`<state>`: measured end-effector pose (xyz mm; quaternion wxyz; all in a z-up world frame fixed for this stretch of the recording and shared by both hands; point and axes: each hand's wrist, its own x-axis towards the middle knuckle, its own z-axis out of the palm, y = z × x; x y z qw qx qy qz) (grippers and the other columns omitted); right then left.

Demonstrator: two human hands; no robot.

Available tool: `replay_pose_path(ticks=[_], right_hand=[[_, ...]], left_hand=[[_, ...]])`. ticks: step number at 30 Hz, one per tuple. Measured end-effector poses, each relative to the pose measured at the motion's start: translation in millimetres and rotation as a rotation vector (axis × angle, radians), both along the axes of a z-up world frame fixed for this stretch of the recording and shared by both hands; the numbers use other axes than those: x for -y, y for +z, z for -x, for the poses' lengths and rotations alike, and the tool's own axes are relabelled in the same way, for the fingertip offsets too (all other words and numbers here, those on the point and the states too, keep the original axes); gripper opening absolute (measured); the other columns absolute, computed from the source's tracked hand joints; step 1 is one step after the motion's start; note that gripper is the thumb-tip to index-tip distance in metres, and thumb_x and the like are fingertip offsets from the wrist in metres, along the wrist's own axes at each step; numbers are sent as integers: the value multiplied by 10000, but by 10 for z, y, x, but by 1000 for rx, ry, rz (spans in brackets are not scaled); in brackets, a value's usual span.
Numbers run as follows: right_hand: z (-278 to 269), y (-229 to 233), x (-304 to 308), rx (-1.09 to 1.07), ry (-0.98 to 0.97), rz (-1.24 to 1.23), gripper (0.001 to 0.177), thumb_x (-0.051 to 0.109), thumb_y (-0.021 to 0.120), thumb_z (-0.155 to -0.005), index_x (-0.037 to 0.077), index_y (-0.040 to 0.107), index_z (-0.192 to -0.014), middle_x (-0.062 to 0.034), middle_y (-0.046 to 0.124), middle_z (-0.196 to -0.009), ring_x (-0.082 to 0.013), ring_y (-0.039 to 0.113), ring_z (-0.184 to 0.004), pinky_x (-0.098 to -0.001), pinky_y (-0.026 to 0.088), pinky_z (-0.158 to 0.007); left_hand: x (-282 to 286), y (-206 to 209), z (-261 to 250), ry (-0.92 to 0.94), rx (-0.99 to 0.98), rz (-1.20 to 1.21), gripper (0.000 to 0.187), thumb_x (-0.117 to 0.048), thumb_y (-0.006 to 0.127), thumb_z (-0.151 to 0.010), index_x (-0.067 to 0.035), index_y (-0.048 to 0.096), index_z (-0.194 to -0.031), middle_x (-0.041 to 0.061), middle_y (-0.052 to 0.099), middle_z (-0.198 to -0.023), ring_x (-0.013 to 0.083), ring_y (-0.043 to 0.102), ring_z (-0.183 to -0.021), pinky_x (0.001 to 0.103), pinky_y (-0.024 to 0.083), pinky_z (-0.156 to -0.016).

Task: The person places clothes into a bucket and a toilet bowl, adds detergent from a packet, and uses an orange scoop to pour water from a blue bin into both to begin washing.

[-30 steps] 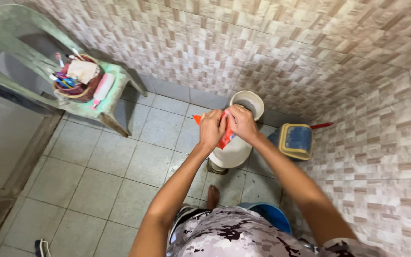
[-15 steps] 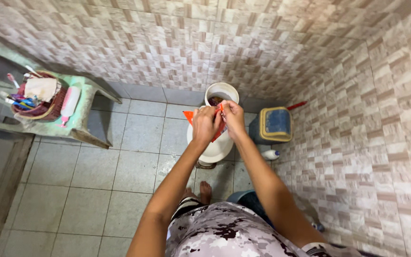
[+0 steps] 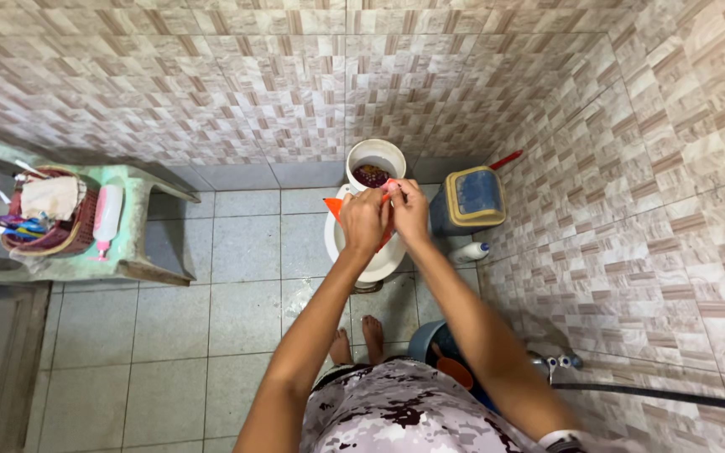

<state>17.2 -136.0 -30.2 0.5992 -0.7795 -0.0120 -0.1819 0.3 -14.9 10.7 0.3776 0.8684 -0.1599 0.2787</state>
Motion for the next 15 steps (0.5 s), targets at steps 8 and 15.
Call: replay_pose_path(ticks=[8,15], right_hand=[[-288,-638,-40,-241,-89,-957,275,246,525,-1089,96,621,-879,29,566,-795,-87,504,-715,-265,463,-671],[-351,-1098,93,-269,-21,-1223,297,277,507,-1094,104,585,-866,-2,559,-790,-129,524,-734,-273,489,-712]], left_hand=[[42,9,65,-45,197,-18,75,-78,713,-856,-60,641,-848,96,617,-763,279,619,-721,429,413,-699],[-119,-63,103,-183,242,-48,112,-76,727,-843,-80,615,-835,81,593,-765,270,607,-745,430,410,-703]])
